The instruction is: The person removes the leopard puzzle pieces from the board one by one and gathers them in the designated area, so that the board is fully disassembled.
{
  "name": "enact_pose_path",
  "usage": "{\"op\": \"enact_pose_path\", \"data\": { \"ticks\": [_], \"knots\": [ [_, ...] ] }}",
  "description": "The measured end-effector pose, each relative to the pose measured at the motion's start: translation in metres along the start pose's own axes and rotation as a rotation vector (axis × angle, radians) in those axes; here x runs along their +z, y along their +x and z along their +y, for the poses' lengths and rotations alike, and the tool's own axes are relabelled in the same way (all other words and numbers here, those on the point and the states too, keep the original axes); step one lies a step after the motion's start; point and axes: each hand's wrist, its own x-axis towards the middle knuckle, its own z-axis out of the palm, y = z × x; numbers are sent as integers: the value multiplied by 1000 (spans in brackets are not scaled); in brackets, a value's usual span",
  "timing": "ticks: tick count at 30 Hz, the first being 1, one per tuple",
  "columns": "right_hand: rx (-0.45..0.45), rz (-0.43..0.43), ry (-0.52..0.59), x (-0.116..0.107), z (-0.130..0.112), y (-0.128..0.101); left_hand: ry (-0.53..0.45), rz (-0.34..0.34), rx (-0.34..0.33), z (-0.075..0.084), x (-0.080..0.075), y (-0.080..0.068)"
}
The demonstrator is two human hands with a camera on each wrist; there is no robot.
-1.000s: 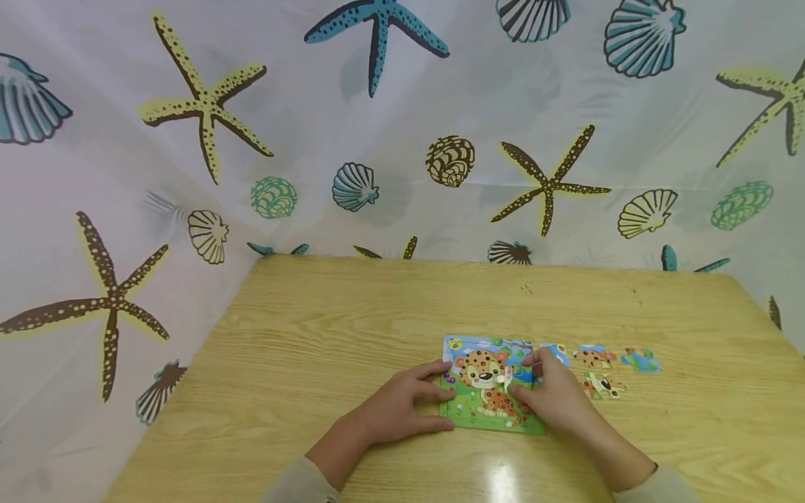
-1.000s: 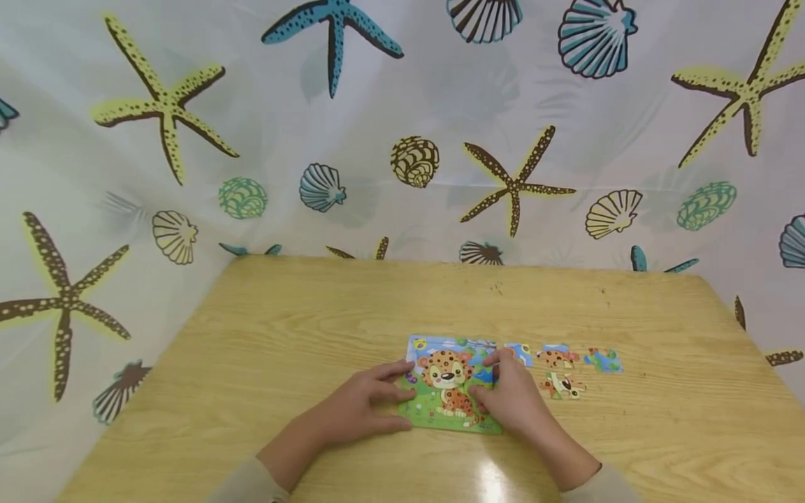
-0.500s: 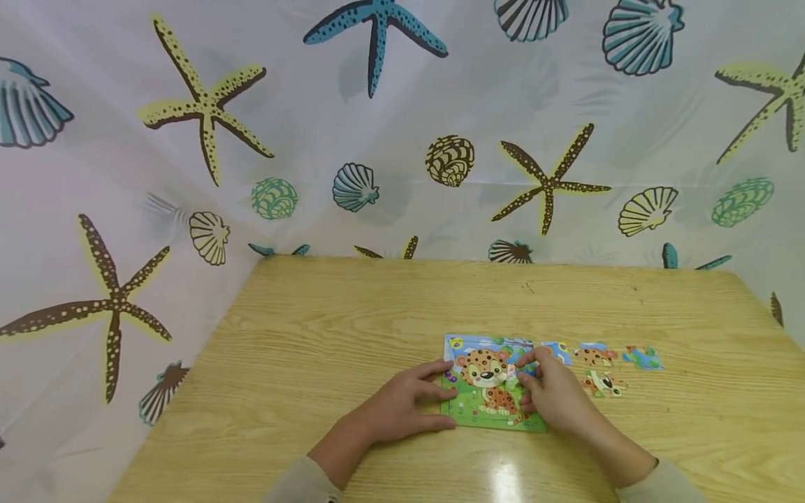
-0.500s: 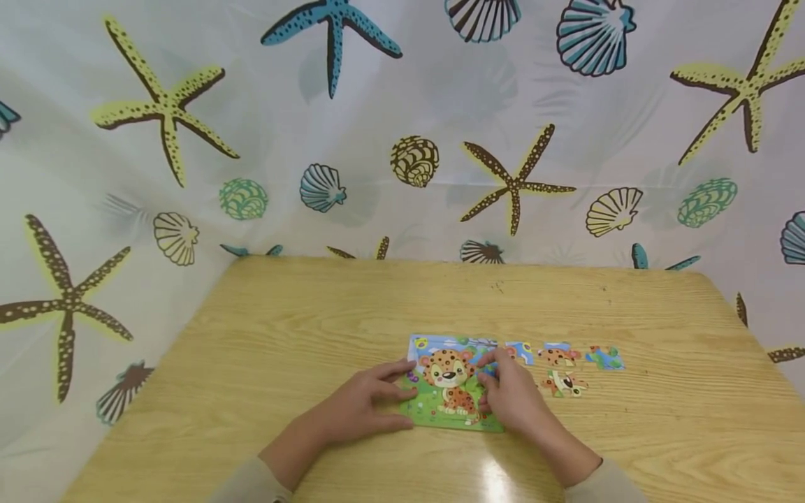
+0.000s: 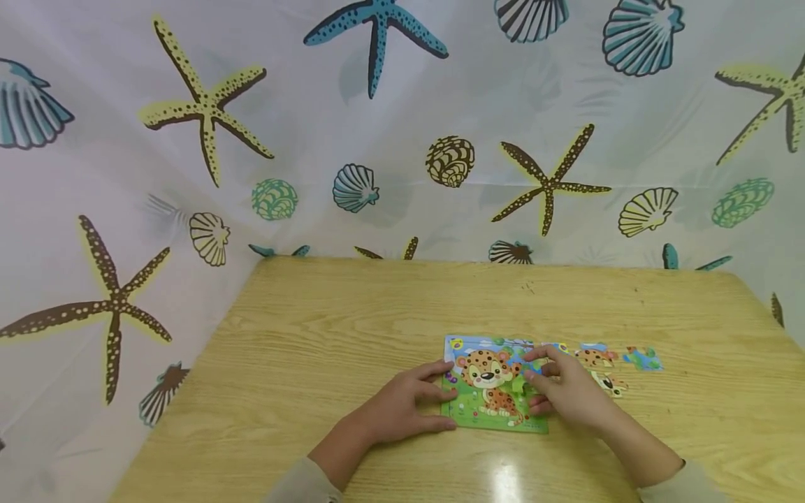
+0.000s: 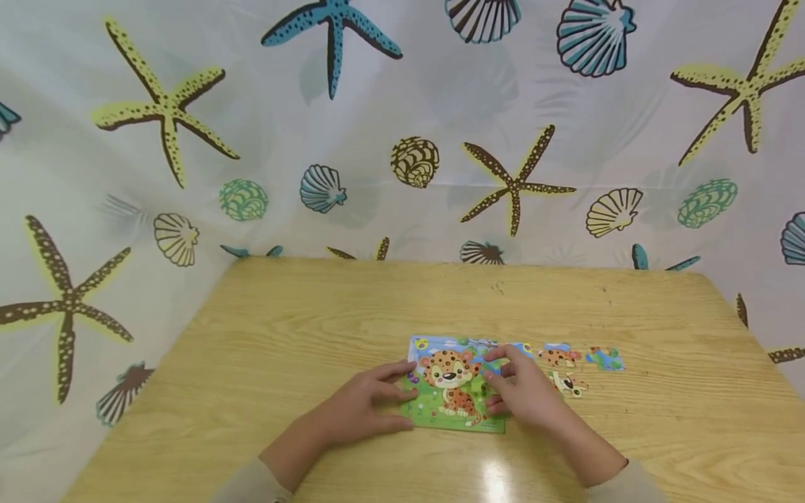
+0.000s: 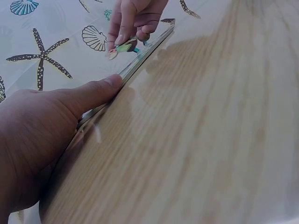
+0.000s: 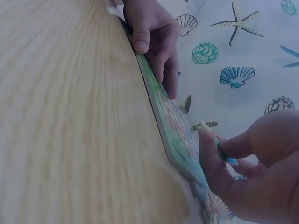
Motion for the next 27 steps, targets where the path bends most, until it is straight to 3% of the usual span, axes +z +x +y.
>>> {"op": "enact_pose_path", "data": {
  "ticks": [5,17,27],
  "knots": [
    [20,-26,82,-25,12,-5,-13,-4,1,1,-2,0],
    [65,74,-14,-86,41,-27,-30,0,11,1,-2,-1],
    [149,154,-92,-123,58,-41,-7,-5,22,-4,-3,-4]
  ]
}}
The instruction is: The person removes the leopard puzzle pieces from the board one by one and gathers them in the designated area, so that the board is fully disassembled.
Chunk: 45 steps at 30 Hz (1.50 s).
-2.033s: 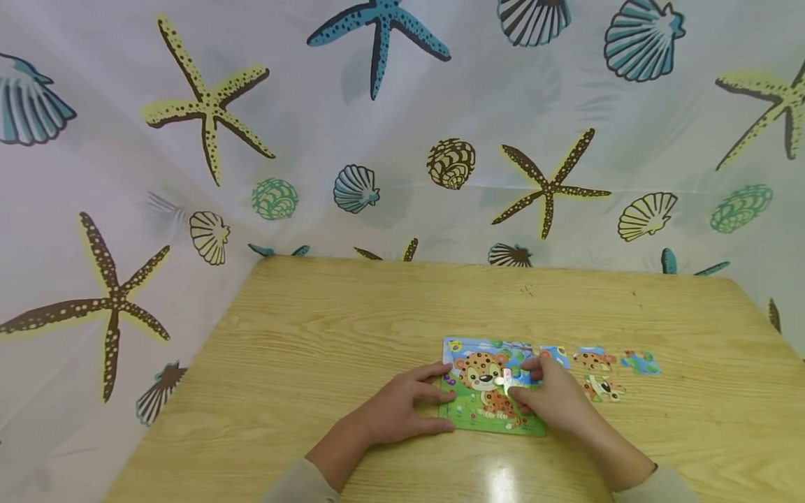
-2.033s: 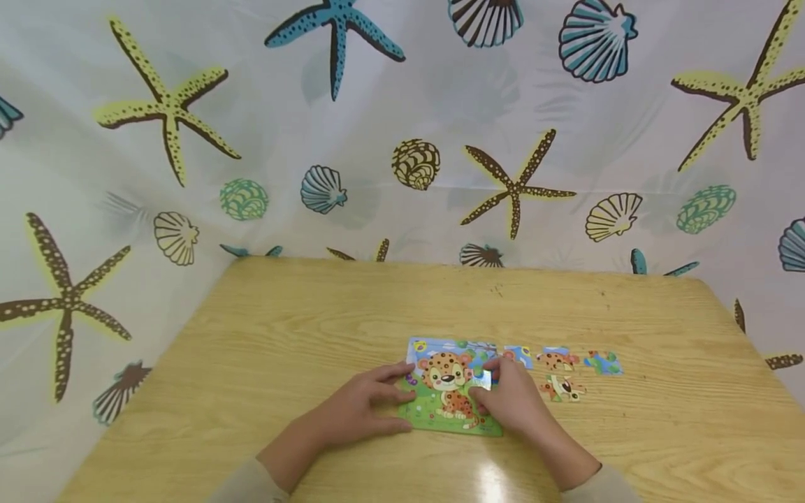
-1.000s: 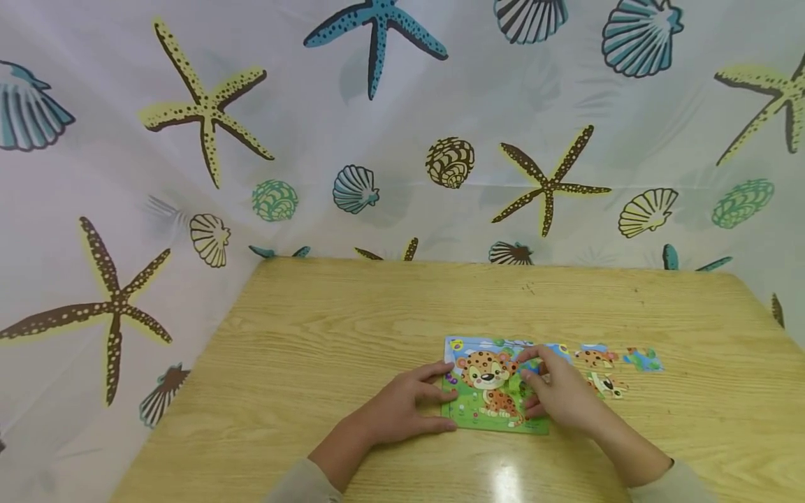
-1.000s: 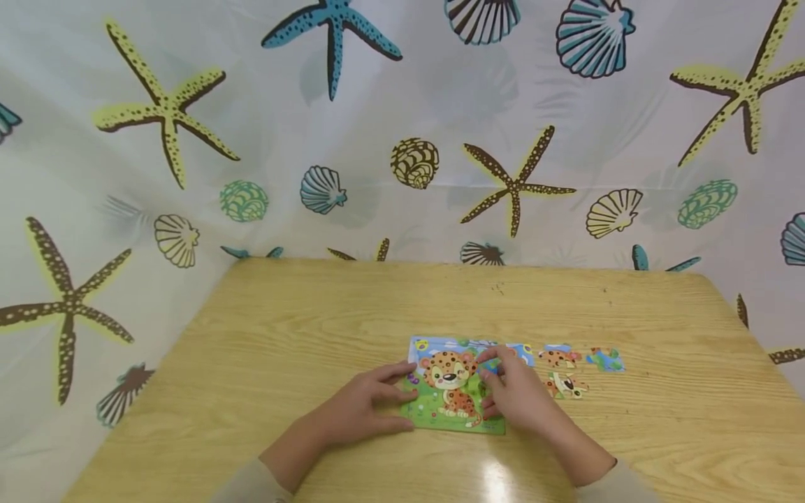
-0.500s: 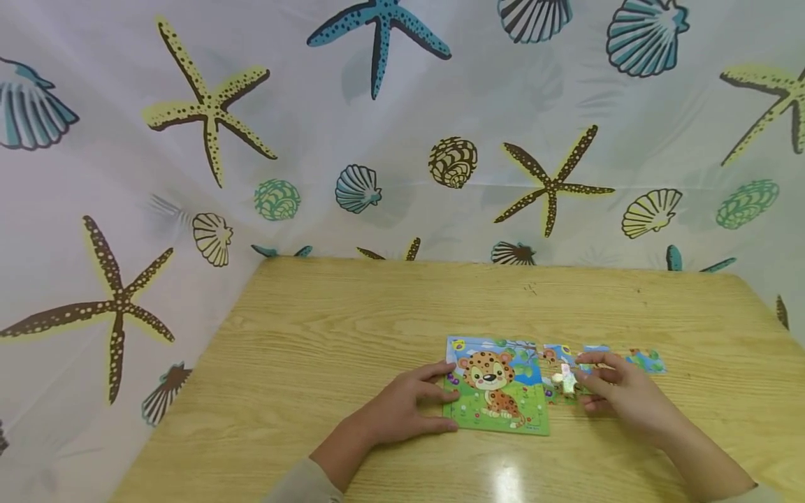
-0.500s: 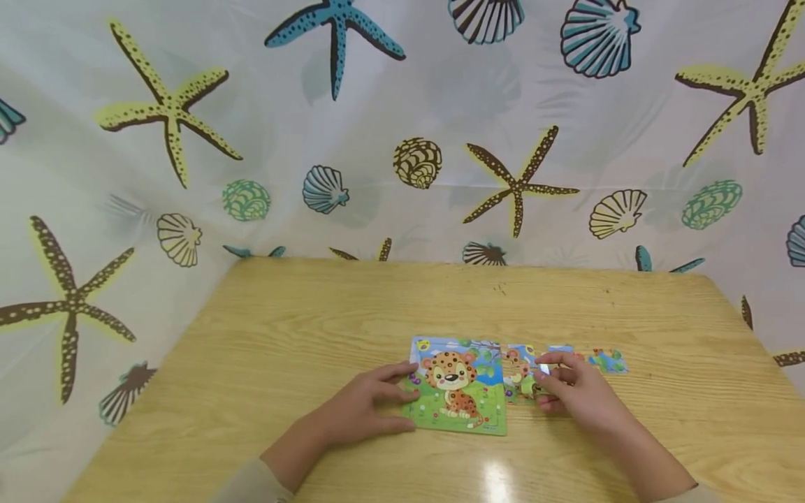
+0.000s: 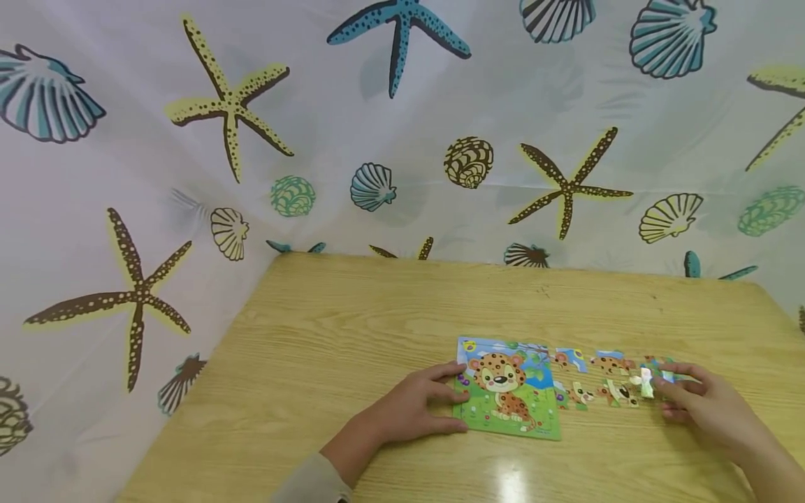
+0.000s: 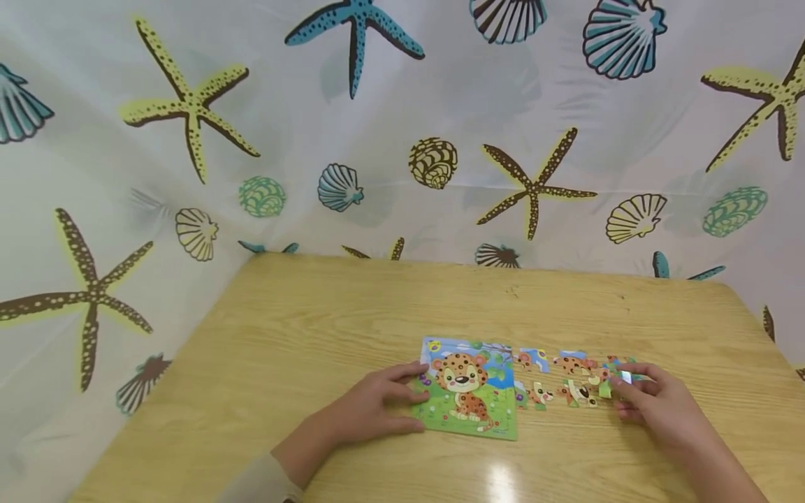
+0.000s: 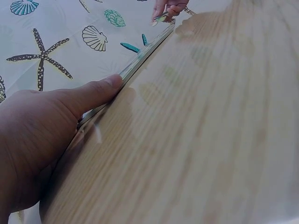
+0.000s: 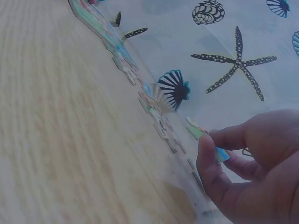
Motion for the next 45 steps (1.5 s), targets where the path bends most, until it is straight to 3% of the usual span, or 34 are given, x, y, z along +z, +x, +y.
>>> {"op": "enact_pose_path", "data": {
  "ticks": [13,19,23,26,31,38,45],
  "knots": [
    [4,54,-200,-22,12,0,-11,0,-16,2,0,2],
    [-28,165,-457,-20,10,-2,5,5,-4,1,0,2],
    [-50,220,-521,-16,8,-1,3,9,-5,0,1,2],
    [-55,231,-493,-14,6,-2,-6,15,-5,0,0,2],
    [-34,195,-343,-6,-1,-5,-15,11,-12,3,0,3],
    [-65,23,-111,16,-21,-3,-10,14,-17,4,0,1],
    [-110,-116,26,50,-42,5,-17,17,-3,3,1,1]
  ]
}}
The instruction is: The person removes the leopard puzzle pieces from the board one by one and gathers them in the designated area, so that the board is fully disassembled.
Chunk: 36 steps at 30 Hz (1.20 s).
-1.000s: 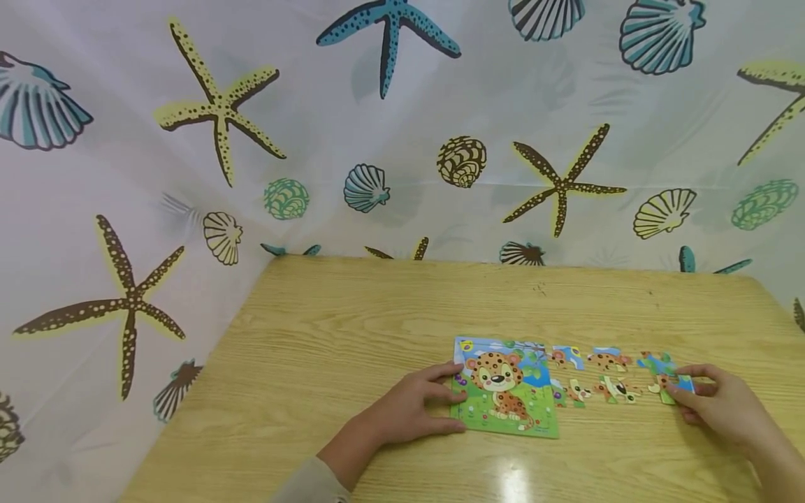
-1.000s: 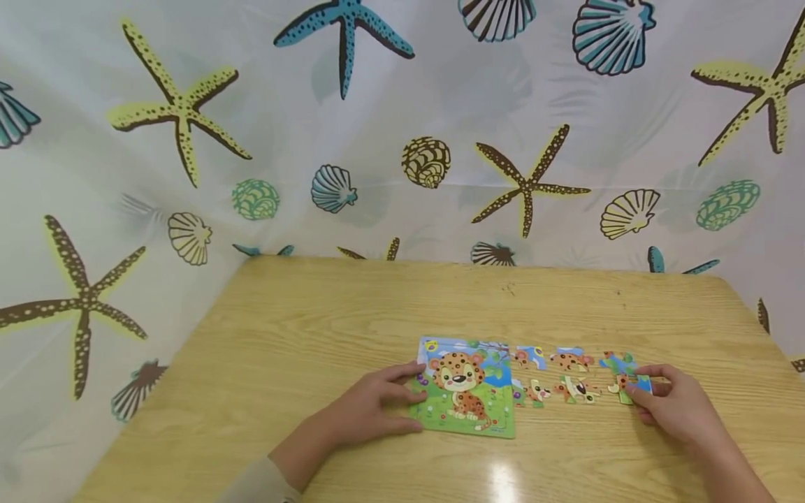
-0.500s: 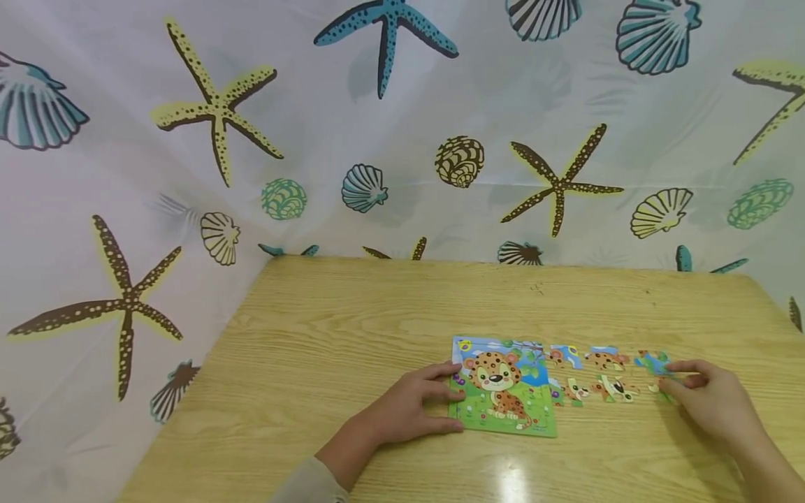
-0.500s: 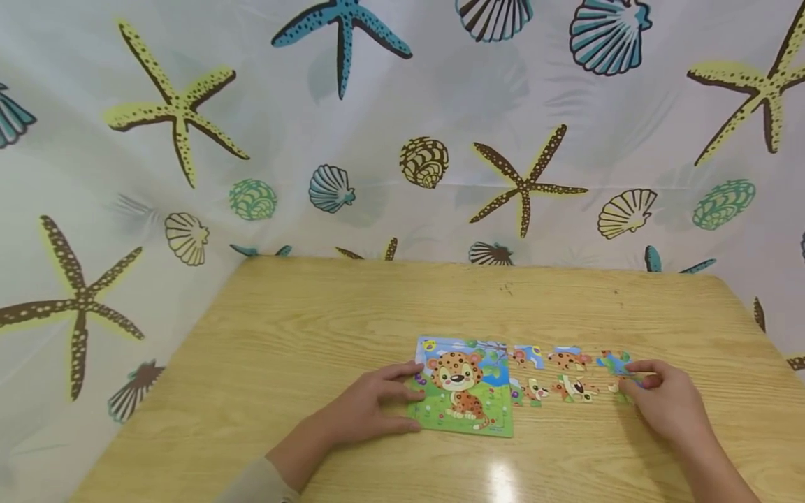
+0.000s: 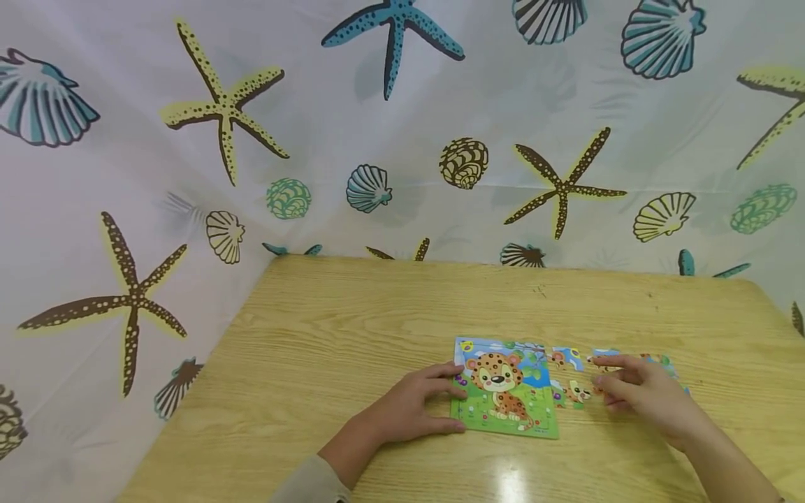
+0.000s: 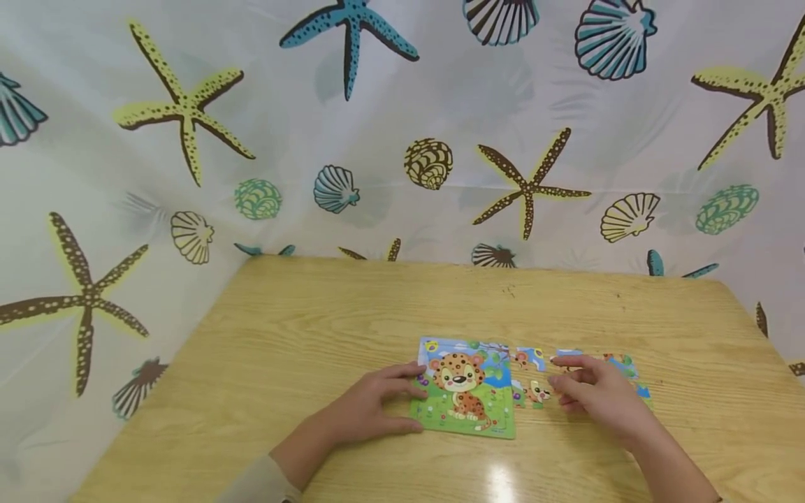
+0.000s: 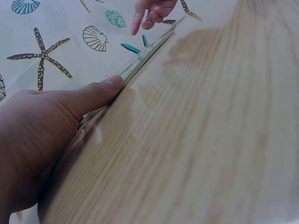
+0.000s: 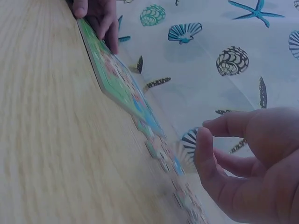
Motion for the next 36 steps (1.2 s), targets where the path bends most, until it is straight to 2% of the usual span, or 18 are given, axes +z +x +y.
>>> {"op": "enact_pose_path", "data": {
  "ticks": [11,18,21,24,28,31,36],
  "knots": [
    [-134,-155,-2,60,-33,23,-7,-1,9,-2,3,6],
    [-95,-262,84,98,-45,38,-12,6,17,-1,5,8],
    [-92,-288,82,111,-45,42,-11,4,25,0,5,10],
    [-136,-277,34,121,-43,43,-5,5,25,-1,6,10],
    [-222,-193,-144,135,-42,40,28,12,10,-5,8,9],
    [-243,-130,-263,144,-44,38,55,15,-6,-7,7,6],
    [-214,-83,-271,149,-49,38,57,14,-16,-7,2,3]
  ]
}}
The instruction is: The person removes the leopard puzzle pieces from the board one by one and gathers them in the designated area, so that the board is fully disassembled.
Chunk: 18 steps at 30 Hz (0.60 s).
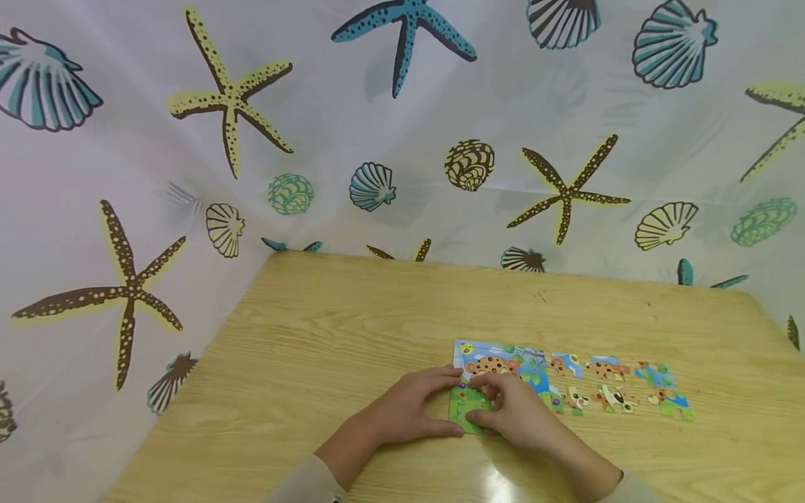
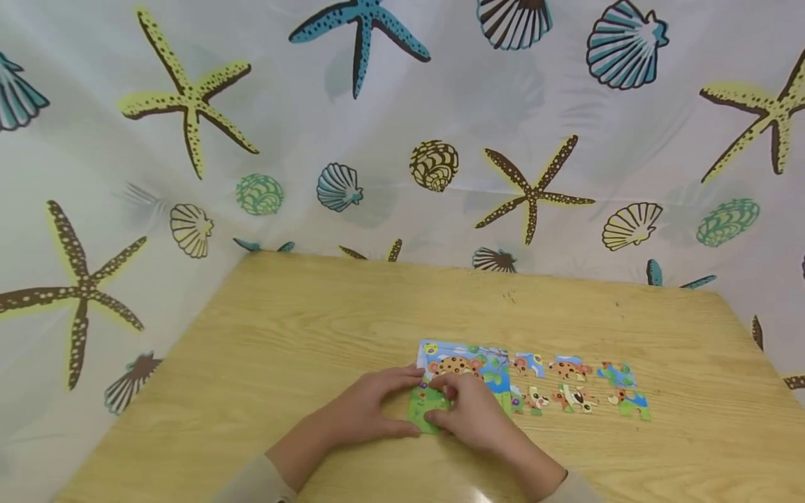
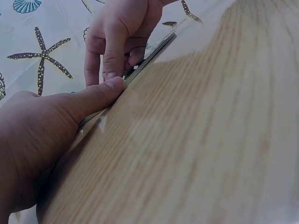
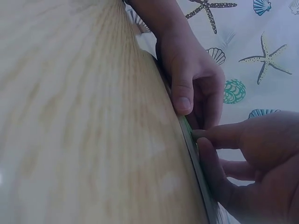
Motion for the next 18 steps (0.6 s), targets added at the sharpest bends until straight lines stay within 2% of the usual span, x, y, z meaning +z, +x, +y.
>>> {"op": "enact_pose_path", "data": {
  "ticks": [7,14,18],
  "knots": [
    [51,25,133,0,2,1,3,-3,10,3,0,1],
    [124,-10,384,-7,7,2,8,-11,11,2,0,2],
    [93,-24,404,-11,7,-2,11,-12,9,2,0,2]
  ]
}}
